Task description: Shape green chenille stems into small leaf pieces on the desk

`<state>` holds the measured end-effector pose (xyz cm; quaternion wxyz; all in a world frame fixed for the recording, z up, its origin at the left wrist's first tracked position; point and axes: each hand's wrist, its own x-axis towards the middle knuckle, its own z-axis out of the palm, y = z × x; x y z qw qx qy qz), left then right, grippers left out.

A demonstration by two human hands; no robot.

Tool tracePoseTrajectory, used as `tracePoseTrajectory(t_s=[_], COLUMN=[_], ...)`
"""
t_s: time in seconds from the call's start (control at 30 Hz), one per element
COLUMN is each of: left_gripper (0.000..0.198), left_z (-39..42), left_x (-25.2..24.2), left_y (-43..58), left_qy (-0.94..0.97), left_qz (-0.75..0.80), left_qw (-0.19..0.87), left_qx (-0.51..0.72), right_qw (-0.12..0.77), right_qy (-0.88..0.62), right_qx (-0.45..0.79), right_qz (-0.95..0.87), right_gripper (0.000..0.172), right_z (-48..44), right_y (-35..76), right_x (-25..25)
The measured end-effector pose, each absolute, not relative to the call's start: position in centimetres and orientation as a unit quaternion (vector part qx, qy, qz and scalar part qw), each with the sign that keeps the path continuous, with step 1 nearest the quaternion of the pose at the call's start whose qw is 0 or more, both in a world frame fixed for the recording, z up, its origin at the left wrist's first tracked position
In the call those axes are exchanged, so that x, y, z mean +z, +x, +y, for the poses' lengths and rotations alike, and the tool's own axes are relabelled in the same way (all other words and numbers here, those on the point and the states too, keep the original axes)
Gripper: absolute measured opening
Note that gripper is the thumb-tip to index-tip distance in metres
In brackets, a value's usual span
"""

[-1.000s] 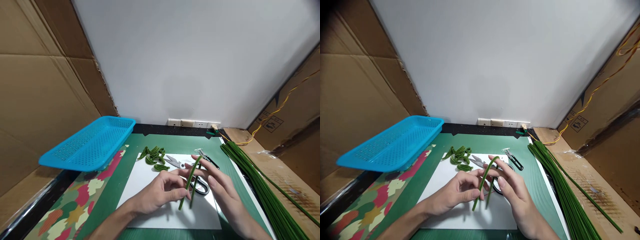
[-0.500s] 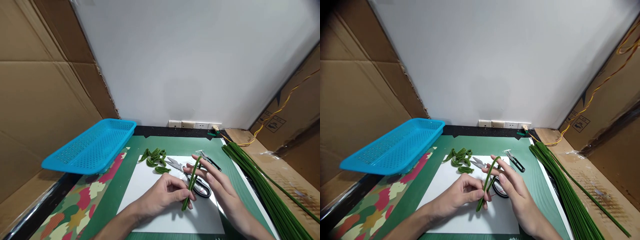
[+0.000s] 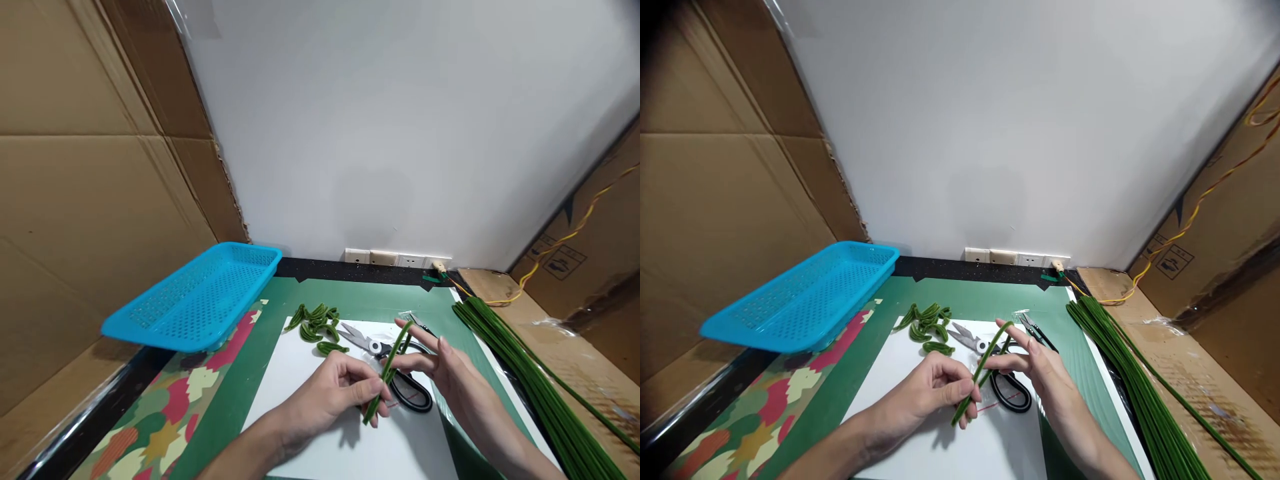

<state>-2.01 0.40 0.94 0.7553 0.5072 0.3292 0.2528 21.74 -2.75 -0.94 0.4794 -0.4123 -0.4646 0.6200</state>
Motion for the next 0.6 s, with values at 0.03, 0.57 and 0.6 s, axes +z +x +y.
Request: tracePoseTrajectory(t_s=[0.03, 0.57, 0.6], left_gripper=[0.034, 0.034, 0.035], left_z=[0.4, 0.1, 0.1], left_x=[0.9, 0.6, 0.6], left_y=[-2.0, -1.9, -1.9], left_qy=[0.504, 0.502, 0.503], left_qz=[0.333, 0.342, 0.343], left_qw=[0.755, 0.752, 0.751], left_qx=[0.255, 0.254, 0.256], right_qw=[0.479, 0.474, 0.471], right_qy=[-0.414, -0.469, -0.463], right_qx=[0.622, 0.550, 0.553], right_qz=[-0.460, -0.503, -0.508], right_gripper=[0.072, 0.076, 0.074], right_z=[-2.7, -2.7, -2.7], right_y=[21.7, 21.6, 21.5], right_x=[-1.1, -1.8, -1.6])
